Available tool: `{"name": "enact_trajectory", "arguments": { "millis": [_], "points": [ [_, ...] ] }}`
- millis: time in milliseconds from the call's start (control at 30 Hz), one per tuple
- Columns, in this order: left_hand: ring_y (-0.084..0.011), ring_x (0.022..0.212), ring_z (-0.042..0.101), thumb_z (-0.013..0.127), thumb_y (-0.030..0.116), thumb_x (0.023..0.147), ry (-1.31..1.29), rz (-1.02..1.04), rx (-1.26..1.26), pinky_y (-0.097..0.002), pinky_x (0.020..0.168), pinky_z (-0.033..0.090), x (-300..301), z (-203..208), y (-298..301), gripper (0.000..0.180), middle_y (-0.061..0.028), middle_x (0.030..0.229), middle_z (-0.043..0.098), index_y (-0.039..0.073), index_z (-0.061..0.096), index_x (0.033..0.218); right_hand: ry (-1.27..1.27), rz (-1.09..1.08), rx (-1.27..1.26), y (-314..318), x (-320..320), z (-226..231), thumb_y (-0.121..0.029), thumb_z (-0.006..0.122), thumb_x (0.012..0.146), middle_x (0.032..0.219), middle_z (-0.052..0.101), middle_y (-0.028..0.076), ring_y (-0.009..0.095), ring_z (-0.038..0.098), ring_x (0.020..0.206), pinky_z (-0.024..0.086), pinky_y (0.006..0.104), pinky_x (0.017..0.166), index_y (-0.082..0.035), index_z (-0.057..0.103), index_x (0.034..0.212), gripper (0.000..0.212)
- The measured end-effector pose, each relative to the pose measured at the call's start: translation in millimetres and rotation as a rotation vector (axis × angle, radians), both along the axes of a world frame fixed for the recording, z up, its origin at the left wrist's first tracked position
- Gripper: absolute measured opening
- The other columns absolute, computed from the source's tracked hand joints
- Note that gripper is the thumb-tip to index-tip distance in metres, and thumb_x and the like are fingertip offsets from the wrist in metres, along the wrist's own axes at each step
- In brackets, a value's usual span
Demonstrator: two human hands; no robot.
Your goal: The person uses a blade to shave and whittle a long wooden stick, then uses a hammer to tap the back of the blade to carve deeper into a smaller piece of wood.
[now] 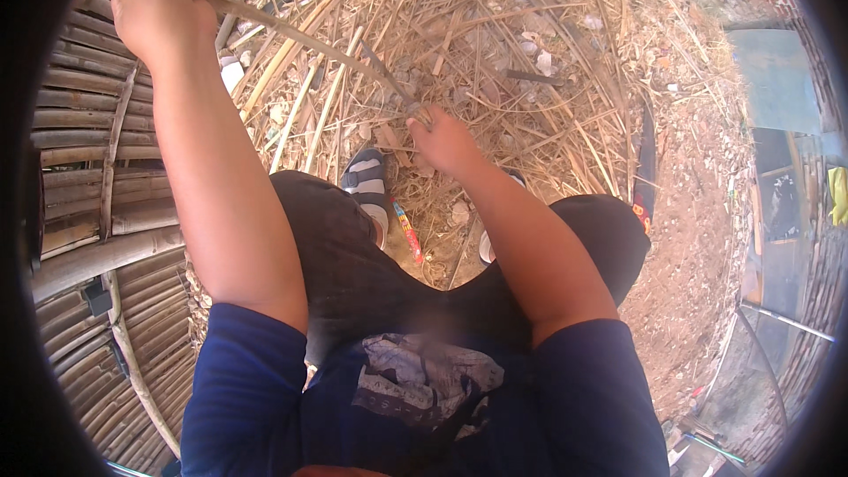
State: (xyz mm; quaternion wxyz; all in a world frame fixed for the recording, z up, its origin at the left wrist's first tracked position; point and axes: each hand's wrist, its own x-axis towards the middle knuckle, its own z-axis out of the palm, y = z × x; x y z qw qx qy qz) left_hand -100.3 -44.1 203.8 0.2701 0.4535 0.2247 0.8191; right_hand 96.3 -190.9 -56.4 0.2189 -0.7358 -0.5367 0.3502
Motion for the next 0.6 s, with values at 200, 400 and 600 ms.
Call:
{"name": "enact_trajectory", "arguments": {
  "millis": [200, 400, 600],
  "points": [
    [-0.0068, 0.054, 0.03, 0.039, 0.049, 0.108, 0.036, 0.004, 0.013, -0.0235, 0.05, 0.026, 3, 3, -2, 0.042, 0.0066, 0.066, 0.034, 0.015, 0.048, 0.087, -0.199, 0.062, 0.02, 3, -7, 40, -0.047, 0.059, 0.096, 0.086, 0.07, 0.024, 0.041, 0.07, 0.086, 0.054, 0.048, 0.08, -0.001, 0.056, 0.134, 0.059],
    [-0.0069, 0.054, 0.032, 0.039, 0.049, 0.108, 0.03, 0.103, -0.054, -0.0231, 0.05, 0.027, 15, 9, -15, 0.041, 0.0067, 0.065, 0.035, 0.015, 0.05, 0.088, 0.058, 0.064, 0.345, 1, -26, 105, -0.038, 0.059, 0.096, 0.092, 0.069, 0.026, 0.045, 0.069, 0.085, 0.054, 0.053, 0.075, -0.002, 0.055, 0.129, 0.049],
    [-0.0145, 0.061, 0.037, 0.028, 0.039, 0.11, 0.019, 0.111, -0.219, -0.0306, 0.057, 0.036, -23, -2, 14, 0.042, -0.0025, 0.073, 0.043, 0.004, 0.046, 0.095, -0.282, 0.078, -0.038, -20, -7, -8, -0.037, 0.057, 0.098, 0.087, 0.07, 0.026, 0.045, 0.069, 0.081, 0.053, 0.0512, 0.072, -0.002, 0.05, 0.127, 0.046]
  ]
}}
